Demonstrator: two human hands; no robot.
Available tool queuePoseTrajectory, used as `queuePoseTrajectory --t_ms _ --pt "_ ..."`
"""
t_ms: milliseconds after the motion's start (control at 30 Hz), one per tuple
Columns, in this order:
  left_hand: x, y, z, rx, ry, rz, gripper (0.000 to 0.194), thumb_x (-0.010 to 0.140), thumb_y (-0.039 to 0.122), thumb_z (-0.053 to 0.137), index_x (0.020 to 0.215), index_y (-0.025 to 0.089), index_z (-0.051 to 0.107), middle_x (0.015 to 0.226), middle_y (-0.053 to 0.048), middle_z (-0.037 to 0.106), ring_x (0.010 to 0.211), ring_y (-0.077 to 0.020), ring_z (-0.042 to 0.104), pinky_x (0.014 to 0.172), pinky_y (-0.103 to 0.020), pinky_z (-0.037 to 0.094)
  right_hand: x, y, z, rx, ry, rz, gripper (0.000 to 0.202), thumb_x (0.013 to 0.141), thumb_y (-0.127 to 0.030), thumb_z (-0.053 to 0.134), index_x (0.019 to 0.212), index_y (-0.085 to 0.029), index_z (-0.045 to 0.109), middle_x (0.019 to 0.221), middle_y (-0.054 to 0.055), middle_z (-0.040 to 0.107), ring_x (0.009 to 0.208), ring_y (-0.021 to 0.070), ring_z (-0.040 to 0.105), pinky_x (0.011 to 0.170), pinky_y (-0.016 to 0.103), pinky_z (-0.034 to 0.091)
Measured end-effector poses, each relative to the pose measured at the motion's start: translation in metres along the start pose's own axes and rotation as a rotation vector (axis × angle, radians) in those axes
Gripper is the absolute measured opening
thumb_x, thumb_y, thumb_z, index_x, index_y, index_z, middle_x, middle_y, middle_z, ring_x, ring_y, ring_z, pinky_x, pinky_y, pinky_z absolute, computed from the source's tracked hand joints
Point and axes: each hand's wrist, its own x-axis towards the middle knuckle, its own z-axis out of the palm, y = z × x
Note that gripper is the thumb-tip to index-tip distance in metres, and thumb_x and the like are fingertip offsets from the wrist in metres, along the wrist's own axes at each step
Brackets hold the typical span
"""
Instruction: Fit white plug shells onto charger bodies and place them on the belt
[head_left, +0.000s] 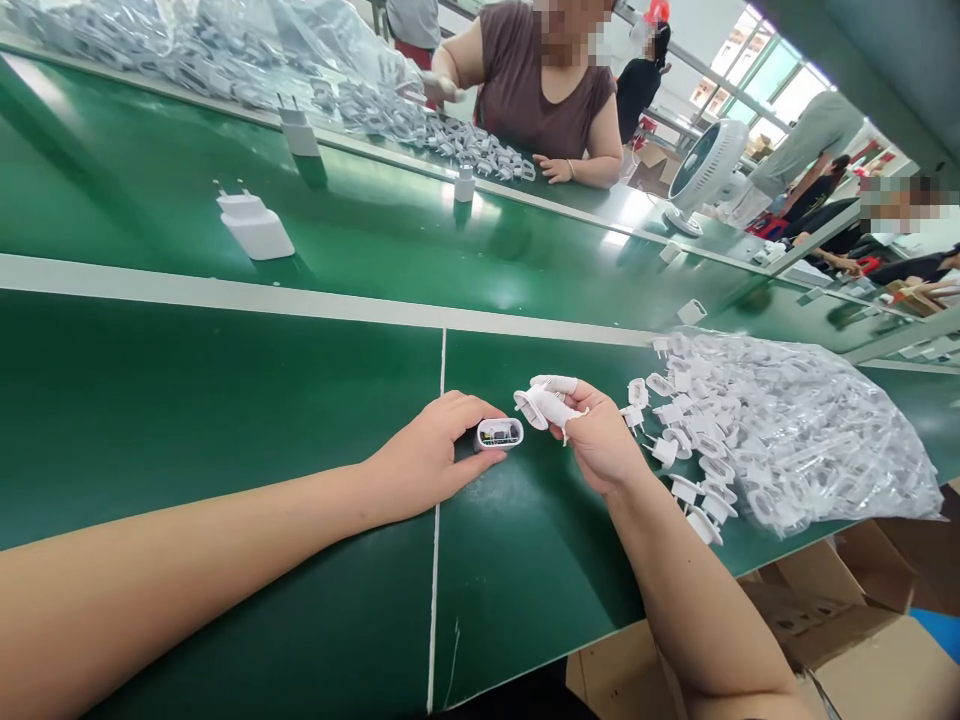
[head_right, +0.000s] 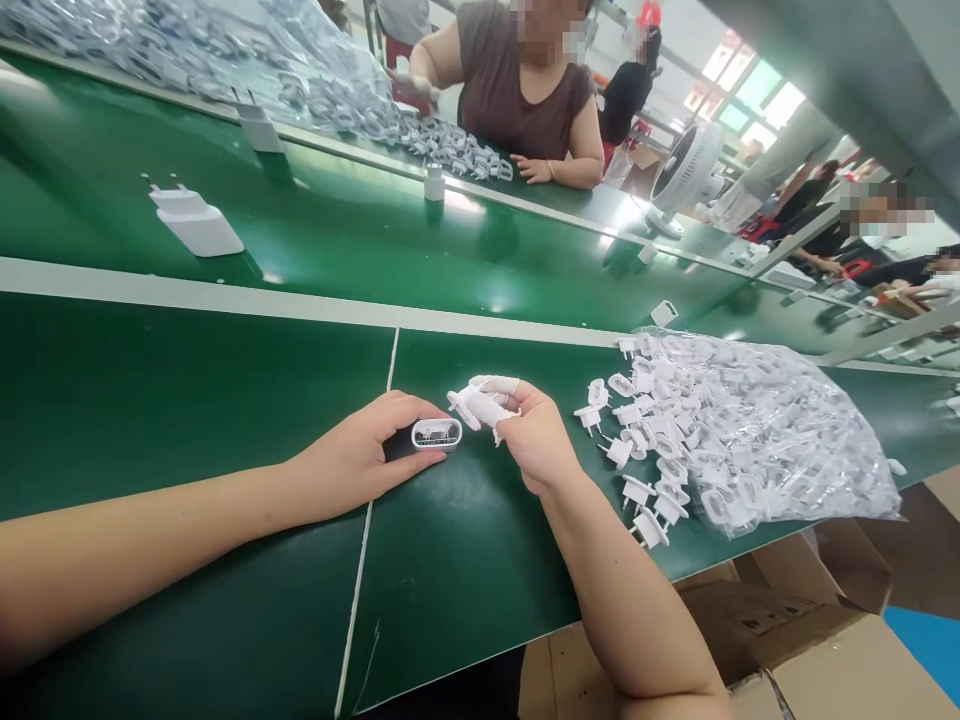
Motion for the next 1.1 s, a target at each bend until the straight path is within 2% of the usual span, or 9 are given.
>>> queuePoseTrajectory --t_ms 100,200,267,333,433,567,767,967,1100 --pt "0.001 -0.001 0.0 -0.002 -0.001 0.006 0.028 0.092 0.043 0.064 0.113 0.027 0.068 0.11 -0.004 0.072 0.105 -0.026 0.061 0.091 -0.04 0.052 -0.003 -0.002 -0.001 -0.015 -0.042 -0.018 0.034 0.065 -0.039 0.09 0.091 -0.024 0.076 0.079 -0.001 0.072 0.058 0.01 0.057 0.049 0.024 0.044" --pt "0.002 0.001 -0.001 -0.006 -0.009 -0.008 0.028 0.091 0.042 0.064 0.114 0.026 0.068 0.111 -0.005 0.072 0.106 -0.0269 0.06 0.093 -0.042 0.052 -0.005 -0.006 -0.001 0.014 -0.096 -0.058 0.033 0.068 -0.043 0.089 0.092 -0.026 0.075 0.086 0.0 0.074 0.069 0.0137 0.067 0.065 0.03 0.057" --pt "0.002 0.003 -0.003 -0.007 -0.025 -0.028 0.029 0.09 0.041 0.064 0.114 0.025 0.068 0.112 -0.005 0.072 0.108 -0.0278 0.06 0.093 -0.043 0.052 -0.006 -0.007 0.0 0.031 -0.105 -0.138 0.031 0.069 -0.045 0.088 0.088 -0.025 0.073 0.09 0.001 0.074 0.077 0.0163 0.07 0.077 0.037 0.06" --pt "0.003 0.005 -0.004 -0.008 -0.042 -0.033 0.029 0.09 0.04 0.063 0.114 0.025 0.069 0.112 -0.006 0.072 0.108 -0.0282 0.061 0.093 -0.043 0.052 -0.007 -0.006 0.002 0.004 -0.11 -0.247 0.028 0.072 -0.043 0.087 0.079 -0.024 0.068 0.088 0.001 0.072 0.076 0.0175 0.069 0.074 0.038 0.06" --pt "0.003 0.005 -0.005 -0.018 -0.053 0.004 0.028 0.091 0.039 0.062 0.115 0.026 0.07 0.112 -0.005 0.073 0.108 -0.0274 0.061 0.095 -0.042 0.051 -0.008 -0.002 0.003 -0.143 -0.079 -0.361 0.02 0.08 -0.037 0.082 0.083 -0.025 0.067 0.087 0.0 0.07 0.072 0.0165 0.067 0.06 0.032 0.055" --pt "0.003 0.003 -0.005 -0.041 -0.066 0.011 0.03 0.091 0.037 0.064 0.118 0.027 0.069 0.115 -0.003 0.073 0.109 -0.0267 0.06 0.098 -0.043 0.048 -0.015 0.001 0.002 -0.304 0.044 -0.484 0.038 0.079 -0.029 0.083 0.114 -0.03 0.066 0.104 0.001 0.071 0.079 0.0159 0.068 0.074 0.035 0.058" --pt "0.004 0.003 -0.004 -0.08 -0.054 -0.046 0.029 0.089 0.042 0.065 0.11 0.023 0.07 0.116 -0.007 0.069 0.111 -0.0281 0.058 0.097 -0.044 0.05 -0.03 -0.003 0.007 -0.61 0.049 -0.673 0.012 0.087 -0.026 0.077 0.097 -0.029 0.072 0.091 0.001 0.075 0.079 0.0189 0.068 0.077 0.039 0.058" --pt "0.004 -0.001 -0.002 -0.089 -0.027 -0.001 0.02 0.089 0.039 0.065 0.1 0.022 0.069 0.112 -0.007 0.071 0.11 -0.0277 0.058 0.099 -0.045 0.05 -0.027 0.006 0.018 -0.929 0.011 -0.876 0.027 0.094 -0.021 0.068 0.117 -0.033 0.069 0.092 0.0 0.076 0.083 0.0197 0.067 0.073 0.036 0.057" --pt "0.005 0.0 -0.002 -0.089 -0.016 0.024 0.016 0.089 0.036 0.066 0.098 0.022 0.067 0.111 -0.006 0.072 0.109 -0.0274 0.059 0.099 -0.045 0.049 -0.023 0.009 0.021 -0.983 -0.014 -0.932 0.022 0.095 -0.02 0.066 0.114 -0.03 0.069 0.094 0.001 0.077 0.083 0.0194 0.066 0.075 0.035 0.056"
